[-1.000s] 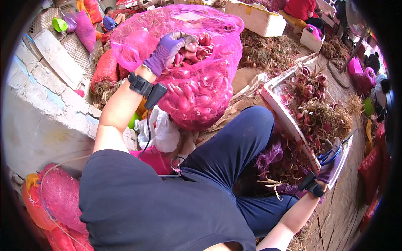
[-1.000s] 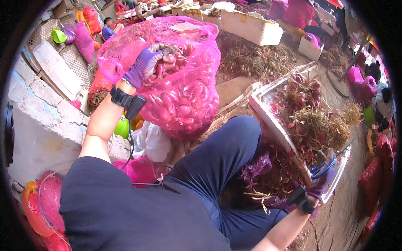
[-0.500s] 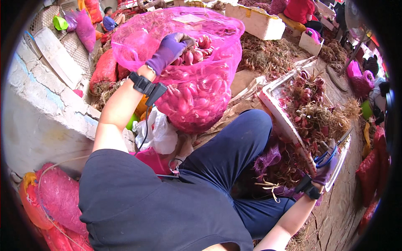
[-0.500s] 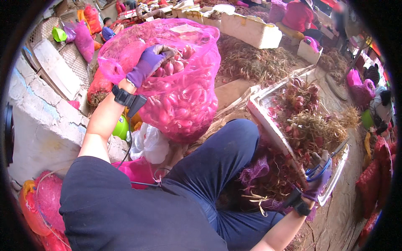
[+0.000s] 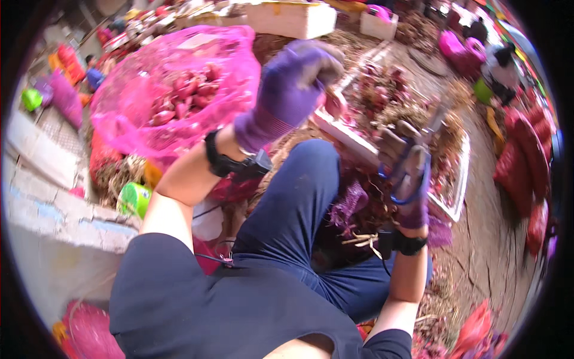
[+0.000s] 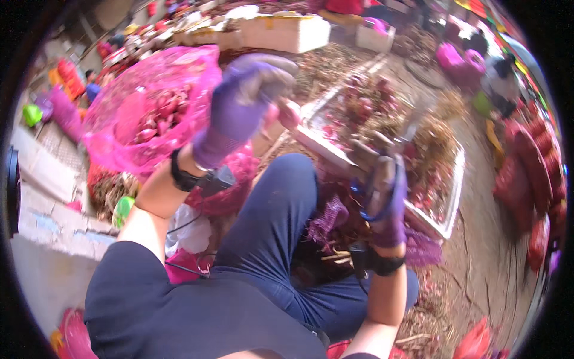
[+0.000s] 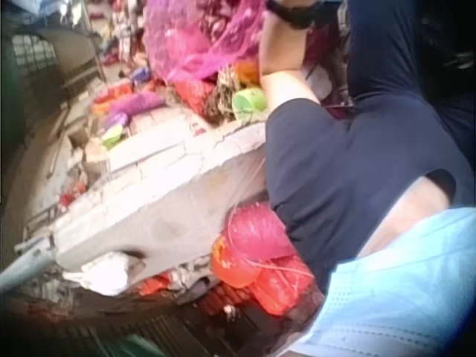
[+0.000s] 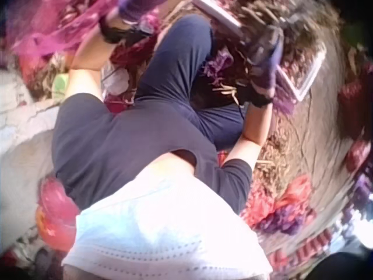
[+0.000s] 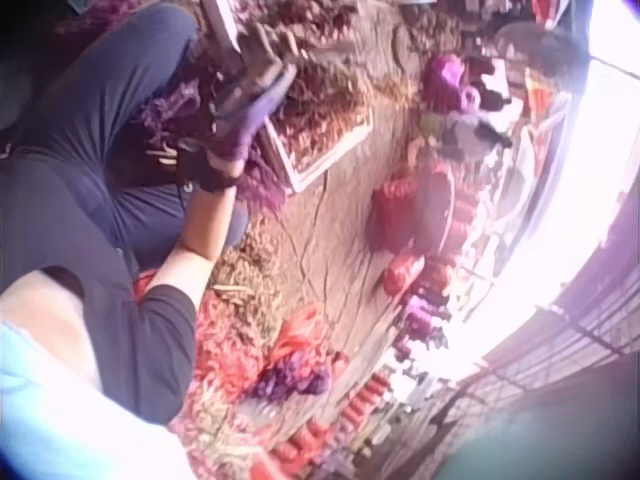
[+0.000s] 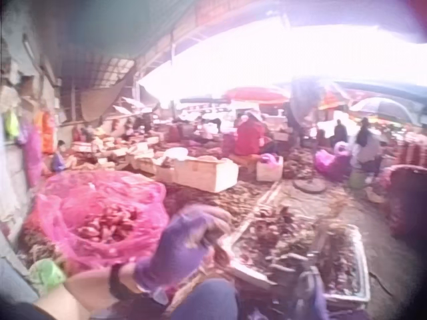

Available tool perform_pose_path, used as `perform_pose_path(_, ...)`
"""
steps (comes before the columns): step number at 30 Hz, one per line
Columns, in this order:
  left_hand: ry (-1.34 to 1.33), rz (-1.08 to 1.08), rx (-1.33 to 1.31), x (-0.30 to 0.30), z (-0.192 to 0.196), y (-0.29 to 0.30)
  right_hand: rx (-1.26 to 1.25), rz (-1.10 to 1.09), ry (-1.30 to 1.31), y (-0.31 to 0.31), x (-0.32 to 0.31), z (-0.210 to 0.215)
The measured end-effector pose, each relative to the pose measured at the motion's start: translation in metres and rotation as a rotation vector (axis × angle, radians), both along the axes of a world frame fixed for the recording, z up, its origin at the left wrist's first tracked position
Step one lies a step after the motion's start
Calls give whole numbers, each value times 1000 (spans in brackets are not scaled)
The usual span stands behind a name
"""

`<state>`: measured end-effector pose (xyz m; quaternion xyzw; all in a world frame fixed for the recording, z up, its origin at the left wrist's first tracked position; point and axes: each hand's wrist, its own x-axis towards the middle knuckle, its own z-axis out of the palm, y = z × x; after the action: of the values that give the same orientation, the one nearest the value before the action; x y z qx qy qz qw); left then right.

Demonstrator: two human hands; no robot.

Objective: The person trims the roots and stems from shallots using shears and places the cleaned shallots into a pink mesh bag. This process is repeated as the person picks through a tray of shallots, occasionally moving dried stems aside.

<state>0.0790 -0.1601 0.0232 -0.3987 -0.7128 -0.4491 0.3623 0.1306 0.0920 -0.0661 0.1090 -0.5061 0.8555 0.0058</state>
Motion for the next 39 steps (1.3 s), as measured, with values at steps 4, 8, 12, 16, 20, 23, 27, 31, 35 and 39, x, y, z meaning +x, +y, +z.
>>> perform_pose_path(4,-82,-147,19,-29,-63,89,-144,-156,-28,-15,-3,5)
perform_pose_path(8,-179,-244,133,-35,-100,153,-207,-234,-35,22,-26,-26)
perform_pose_path(12,-1485,-858,654,-62,-119,166,-121,-344,-41,43,-24,-27)
perform_pose_path(16,-1369,-725,833,-100,-131,161,-205,-338,103,55,-35,-30)
perform_pose_path(20,-913,-424,50,-80,-130,162,-220,-555,-13,63,-41,-35)
perform_pose_path(23,-1110,-844,-24,-57,-135,180,-129,-612,-13,61,-45,-43)
perform_pose_path(27,-1006,-722,28,-56,-141,183,-46,-574,-65,62,-48,-42)
perform_pose_path(31,-1175,-803,245,-64,-135,178,307,-515,-43,77,-51,-39)
perform_pose_path(35,-1011,-597,289,-90,-146,160,1206,-706,96,79,-46,-35)
perform_pose_path(39,-1107,-674,366,-92,-137,151,1575,-746,250,81,-46,-45)
